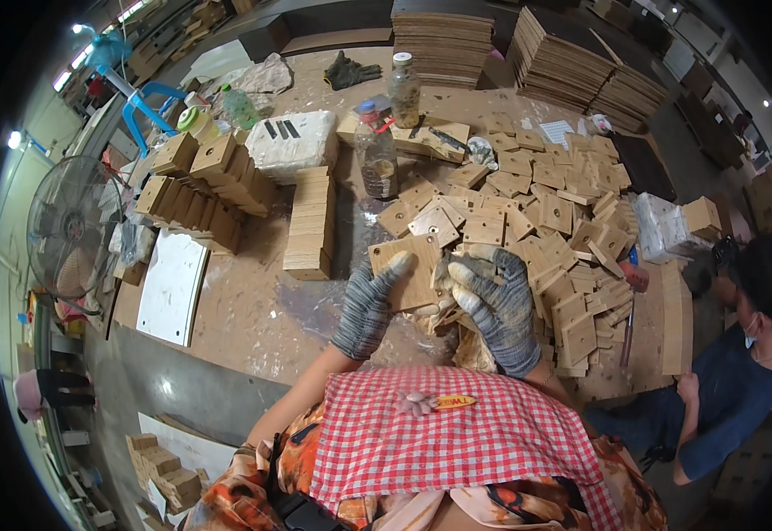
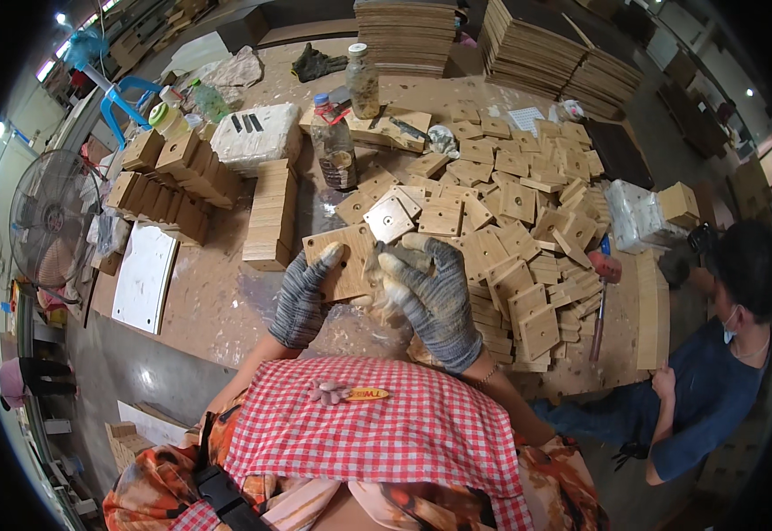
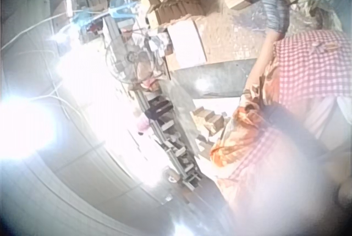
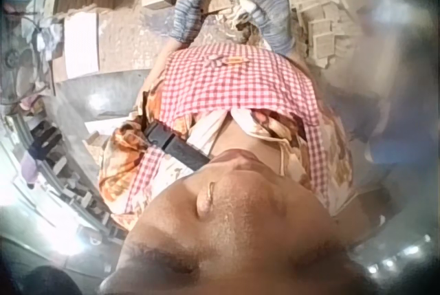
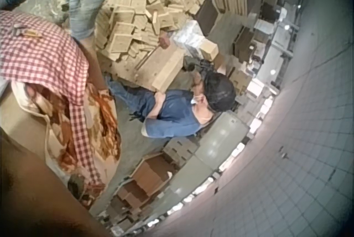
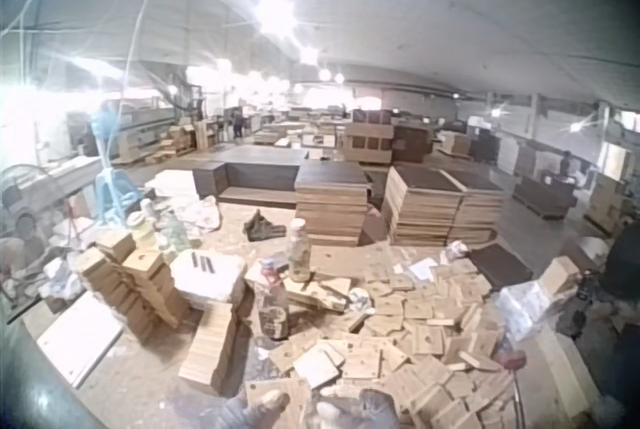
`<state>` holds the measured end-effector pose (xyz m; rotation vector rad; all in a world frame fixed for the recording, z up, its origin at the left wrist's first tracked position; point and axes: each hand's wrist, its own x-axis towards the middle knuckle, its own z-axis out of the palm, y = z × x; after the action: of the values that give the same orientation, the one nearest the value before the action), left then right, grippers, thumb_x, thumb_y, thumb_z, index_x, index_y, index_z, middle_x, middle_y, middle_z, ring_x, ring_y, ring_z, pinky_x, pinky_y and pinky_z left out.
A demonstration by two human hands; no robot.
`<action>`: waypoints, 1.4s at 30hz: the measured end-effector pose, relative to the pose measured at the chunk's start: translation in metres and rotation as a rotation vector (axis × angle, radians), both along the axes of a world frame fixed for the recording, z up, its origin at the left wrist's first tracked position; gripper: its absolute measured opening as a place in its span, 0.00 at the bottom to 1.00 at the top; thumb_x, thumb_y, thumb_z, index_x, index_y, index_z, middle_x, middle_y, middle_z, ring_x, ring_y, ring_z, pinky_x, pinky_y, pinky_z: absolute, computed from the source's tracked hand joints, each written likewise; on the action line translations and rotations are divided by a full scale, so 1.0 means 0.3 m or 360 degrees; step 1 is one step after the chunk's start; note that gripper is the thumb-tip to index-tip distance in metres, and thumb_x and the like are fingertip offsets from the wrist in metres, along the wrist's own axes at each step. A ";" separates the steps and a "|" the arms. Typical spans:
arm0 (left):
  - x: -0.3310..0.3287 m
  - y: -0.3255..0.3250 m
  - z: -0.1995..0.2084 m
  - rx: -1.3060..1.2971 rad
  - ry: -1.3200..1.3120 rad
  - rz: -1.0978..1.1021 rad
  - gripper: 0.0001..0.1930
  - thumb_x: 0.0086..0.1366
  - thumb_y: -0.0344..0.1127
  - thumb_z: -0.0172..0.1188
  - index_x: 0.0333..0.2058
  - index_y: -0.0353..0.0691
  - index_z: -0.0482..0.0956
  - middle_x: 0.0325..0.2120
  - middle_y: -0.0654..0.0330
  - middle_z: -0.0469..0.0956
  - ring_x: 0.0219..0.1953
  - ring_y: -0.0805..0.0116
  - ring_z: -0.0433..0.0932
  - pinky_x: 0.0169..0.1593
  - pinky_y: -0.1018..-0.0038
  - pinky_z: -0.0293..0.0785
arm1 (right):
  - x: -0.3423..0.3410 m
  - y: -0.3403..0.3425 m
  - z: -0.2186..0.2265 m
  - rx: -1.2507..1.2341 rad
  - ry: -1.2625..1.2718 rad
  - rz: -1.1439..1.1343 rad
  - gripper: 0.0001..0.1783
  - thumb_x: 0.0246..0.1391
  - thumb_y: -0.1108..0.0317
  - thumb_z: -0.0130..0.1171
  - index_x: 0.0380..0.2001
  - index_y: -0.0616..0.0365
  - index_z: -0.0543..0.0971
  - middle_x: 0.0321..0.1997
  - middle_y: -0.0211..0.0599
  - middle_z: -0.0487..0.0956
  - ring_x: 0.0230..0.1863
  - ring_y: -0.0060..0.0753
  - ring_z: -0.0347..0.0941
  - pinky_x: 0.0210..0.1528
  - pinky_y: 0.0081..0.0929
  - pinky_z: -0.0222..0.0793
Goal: Applying glue and assembling small wooden blocks with holes onto larger wooden pieces.
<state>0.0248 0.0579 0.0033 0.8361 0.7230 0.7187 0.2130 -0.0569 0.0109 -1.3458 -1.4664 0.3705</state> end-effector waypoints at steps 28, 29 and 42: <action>0.011 -0.008 -0.013 -0.0362 -0.0169 0.0370 0.09 0.59 0.36 0.71 0.36 0.42 0.81 0.26 0.72 0.77 0.26 0.83 0.74 0.33 0.86 0.75 | -0.072 0.031 -0.006 0.0111 -0.0156 0.0091 0.18 0.56 0.65 0.67 0.50 0.54 0.83 0.57 0.41 0.70 0.59 0.40 0.71 0.62 0.35 0.69; 0.011 -0.010 -0.008 -0.0368 -0.0128 0.0377 0.09 0.59 0.36 0.71 0.36 0.42 0.81 0.27 0.72 0.77 0.27 0.83 0.74 0.33 0.86 0.75 | -0.076 0.030 -0.007 0.0146 -0.0109 0.0082 0.18 0.56 0.66 0.67 0.50 0.54 0.83 0.57 0.41 0.70 0.59 0.40 0.71 0.62 0.35 0.69; -0.014 -0.002 -0.019 -0.0298 -0.0165 0.0174 0.15 0.64 0.36 0.65 0.46 0.34 0.78 0.38 0.58 0.82 0.39 0.67 0.83 0.43 0.71 0.84 | -0.030 0.053 -0.005 0.0160 -0.0055 -0.0049 0.17 0.54 0.67 0.67 0.49 0.53 0.83 0.58 0.38 0.70 0.59 0.37 0.67 0.63 0.36 0.64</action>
<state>0.0206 0.0573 -0.0025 0.5881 0.7346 0.7738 0.2041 -0.0410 0.0093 -1.2987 -1.4717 0.2517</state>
